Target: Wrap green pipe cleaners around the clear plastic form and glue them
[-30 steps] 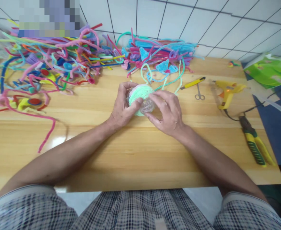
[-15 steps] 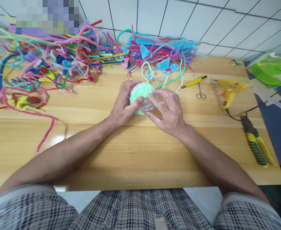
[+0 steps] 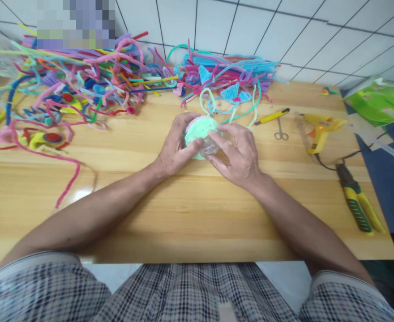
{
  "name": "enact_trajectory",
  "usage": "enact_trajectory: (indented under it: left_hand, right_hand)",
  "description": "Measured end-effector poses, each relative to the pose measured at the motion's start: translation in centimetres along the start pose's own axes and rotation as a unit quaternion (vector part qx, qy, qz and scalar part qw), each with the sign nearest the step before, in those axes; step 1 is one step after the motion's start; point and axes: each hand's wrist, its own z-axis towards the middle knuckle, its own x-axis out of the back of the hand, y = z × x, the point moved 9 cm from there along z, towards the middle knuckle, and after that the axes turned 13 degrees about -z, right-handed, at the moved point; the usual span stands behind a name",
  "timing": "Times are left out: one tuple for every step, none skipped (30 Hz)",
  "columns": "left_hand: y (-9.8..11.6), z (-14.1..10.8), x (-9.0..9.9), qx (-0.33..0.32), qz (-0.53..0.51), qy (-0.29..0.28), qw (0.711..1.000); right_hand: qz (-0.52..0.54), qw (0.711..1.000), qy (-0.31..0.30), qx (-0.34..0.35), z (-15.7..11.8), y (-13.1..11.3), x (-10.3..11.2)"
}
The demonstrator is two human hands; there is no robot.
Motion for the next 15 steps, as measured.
enact_trajectory:
  left_hand:
    - [-0.1,0.0,0.0,0.002,-0.001,0.001,1.0]
    - [-0.2,-0.1,0.0,0.003,-0.002,0.002,1.0]
    - [-0.2,-0.1,-0.1,0.005,-0.005,0.001,1.0]
    - [-0.3,-0.2,-0.1,0.007,-0.008,0.001,1.0]
    - [-0.3,-0.2,-0.2,0.009,-0.012,0.0,1.0]
    - [-0.4,-0.2,-0.2,0.012,-0.018,0.0,1.0]
    - [-0.4,-0.2,-0.2,0.015,-0.026,0.0,1.0]
    - [-0.3,-0.2,-0.2,0.02,-0.037,0.0,0.999]
    - [-0.3,-0.1,-0.2,0.025,-0.047,0.002,0.999]
    - [-0.2,-0.1,-0.2,0.03,-0.057,0.004,0.998]
    - [-0.1,0.0,-0.2,0.034,-0.065,0.006,0.997]
    - [0.0,0.0,-0.2,0.038,-0.072,0.01,0.997]
    - [0.1,0.1,-0.2,0.041,-0.076,0.014,0.996]
    - [0.2,0.1,-0.1,0.044,-0.079,0.019,0.996]
    - [0.2,0.1,-0.1,0.045,-0.082,0.024,0.995]
  right_hand:
    - [0.007,1.0,-0.005,-0.004,0.0,0.2,-0.1]
    - [0.012,1.0,-0.014,-0.007,0.0,0.3,-0.2]
    - [0.013,1.0,-0.022,-0.008,0.0,0.4,-0.4]
    - [0.011,1.0,-0.028,-0.007,0.0,0.4,-0.5]
    - [0.007,1.0,-0.028,-0.003,0.0,0.4,-0.4]
    - [0.0,1.0,-0.022,0.003,0.1,0.3,-0.3]
    - [-0.005,1.0,-0.012,0.01,0.2,0.1,-0.1]
    - [-0.009,1.0,0.0,0.017,0.3,-0.1,0.2]
    - [-0.011,1.0,0.012,0.024,0.4,-0.3,0.4]
    - [-0.013,0.999,0.02,0.03,0.5,-0.6,0.6]
    - [-0.016,0.999,0.024,0.035,0.6,-0.7,0.7]
    - [-0.02,0.999,0.022,0.036,0.6,-0.8,0.7]
    - [-0.024,0.999,0.018,0.036,0.6,-0.8,0.7]
    - [-0.027,0.999,0.012,0.034,0.6,-0.7,0.6]
    - [-0.027,0.999,0.007,0.031,0.5,-0.6,0.5]
